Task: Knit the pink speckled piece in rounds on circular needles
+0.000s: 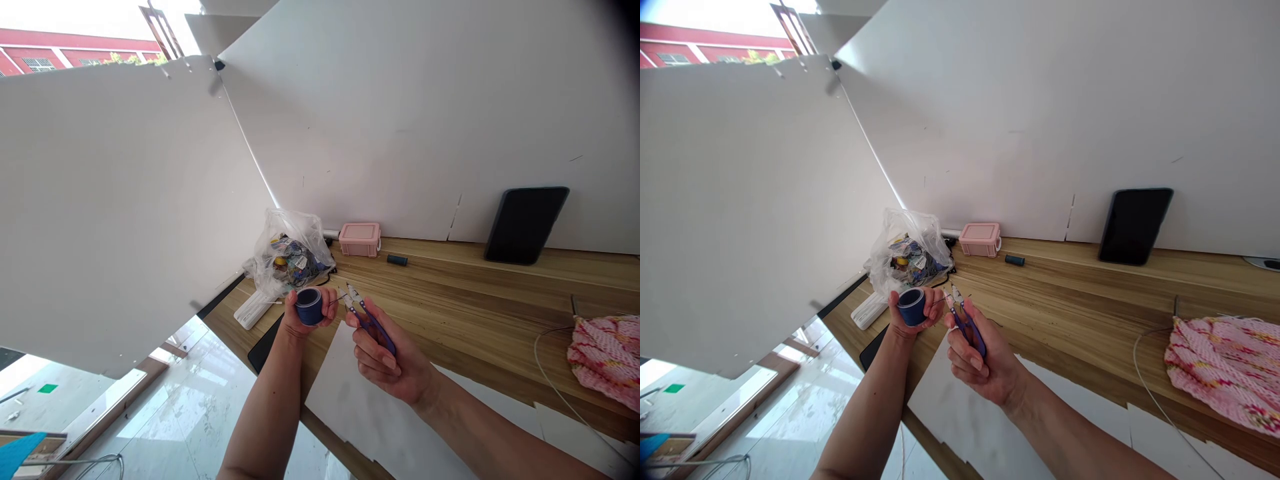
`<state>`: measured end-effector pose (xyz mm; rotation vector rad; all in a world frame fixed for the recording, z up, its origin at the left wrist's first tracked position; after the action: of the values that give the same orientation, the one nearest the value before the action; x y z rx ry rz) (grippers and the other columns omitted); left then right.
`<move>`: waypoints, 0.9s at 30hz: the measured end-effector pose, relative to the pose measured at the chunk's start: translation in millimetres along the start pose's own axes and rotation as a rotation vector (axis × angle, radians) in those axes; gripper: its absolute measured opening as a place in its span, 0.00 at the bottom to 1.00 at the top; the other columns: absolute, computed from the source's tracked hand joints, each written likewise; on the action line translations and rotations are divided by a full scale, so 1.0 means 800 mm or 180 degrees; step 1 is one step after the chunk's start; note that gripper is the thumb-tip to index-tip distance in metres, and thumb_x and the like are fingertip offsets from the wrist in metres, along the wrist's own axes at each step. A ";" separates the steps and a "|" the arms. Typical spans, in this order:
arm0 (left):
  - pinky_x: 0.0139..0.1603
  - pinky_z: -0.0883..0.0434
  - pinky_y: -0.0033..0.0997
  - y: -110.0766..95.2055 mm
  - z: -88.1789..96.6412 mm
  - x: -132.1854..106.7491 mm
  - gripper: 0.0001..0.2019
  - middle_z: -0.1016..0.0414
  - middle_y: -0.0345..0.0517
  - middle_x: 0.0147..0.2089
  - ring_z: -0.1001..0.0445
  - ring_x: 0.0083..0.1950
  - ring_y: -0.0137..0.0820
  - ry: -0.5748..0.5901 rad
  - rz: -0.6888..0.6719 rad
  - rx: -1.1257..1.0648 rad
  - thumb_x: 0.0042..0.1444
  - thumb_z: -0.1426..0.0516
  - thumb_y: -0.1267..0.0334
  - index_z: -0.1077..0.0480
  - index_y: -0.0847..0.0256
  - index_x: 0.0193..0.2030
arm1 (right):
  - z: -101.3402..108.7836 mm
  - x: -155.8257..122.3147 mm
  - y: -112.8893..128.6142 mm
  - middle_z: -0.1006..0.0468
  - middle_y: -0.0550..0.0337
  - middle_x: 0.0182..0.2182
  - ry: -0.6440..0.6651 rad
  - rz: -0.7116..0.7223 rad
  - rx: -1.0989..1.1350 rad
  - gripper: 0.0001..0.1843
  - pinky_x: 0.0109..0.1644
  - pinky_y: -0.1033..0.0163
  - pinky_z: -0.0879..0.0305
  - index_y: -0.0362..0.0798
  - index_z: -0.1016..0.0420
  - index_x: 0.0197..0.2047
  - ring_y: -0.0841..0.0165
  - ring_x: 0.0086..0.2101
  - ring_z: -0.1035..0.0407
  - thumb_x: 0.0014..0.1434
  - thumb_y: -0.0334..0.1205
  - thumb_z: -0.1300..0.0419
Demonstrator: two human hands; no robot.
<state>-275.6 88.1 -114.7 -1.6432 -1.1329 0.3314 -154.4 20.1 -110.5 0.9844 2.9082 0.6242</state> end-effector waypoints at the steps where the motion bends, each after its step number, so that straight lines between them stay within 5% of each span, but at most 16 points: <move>1: 0.14 0.50 0.25 0.000 -0.001 0.000 0.34 0.38 0.46 0.23 0.41 0.21 0.26 0.0009 -0.0003 -0.0020 0.43 0.47 0.28 0.31 0.65 0.22 | -0.001 0.000 0.000 0.40 0.73 0.07 0.0020 0.0006 0.0025 0.22 0.11 0.75 0.64 0.46 0.31 0.36 0.80 0.09 0.66 0.67 0.56 0.52; 17: 0.17 0.50 0.26 0.007 -0.004 0.003 0.33 0.40 0.43 0.23 0.41 0.22 0.26 -0.0200 0.0090 -0.0004 0.41 0.46 0.29 0.34 0.63 0.21 | -0.008 -0.005 -0.002 0.44 0.74 0.05 -0.0803 0.0191 -0.0297 0.21 0.11 0.74 0.63 0.49 0.38 0.26 0.79 0.09 0.66 0.64 0.55 0.47; 27: 0.19 0.47 0.29 0.011 -0.003 0.004 0.32 0.38 0.44 0.21 0.39 0.21 0.27 -0.0145 0.0160 0.0087 0.42 0.46 0.31 0.31 0.64 0.21 | -0.009 -0.005 -0.001 0.43 0.73 0.05 -0.0571 0.0077 -0.0407 0.24 0.12 0.74 0.63 0.49 0.35 0.28 0.80 0.09 0.64 0.64 0.60 0.50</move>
<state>-267.6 89.4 -119.8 -1.6496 -1.1176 0.4168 -152.8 14.3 -105.0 1.0050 2.6695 0.6756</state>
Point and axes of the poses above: each hand's wrist, its own x-axis towards the middle knuckle, its own z-axis out of the back of the hand, y = z × x, the point moved 5 cm from there along x, towards the middle knuckle
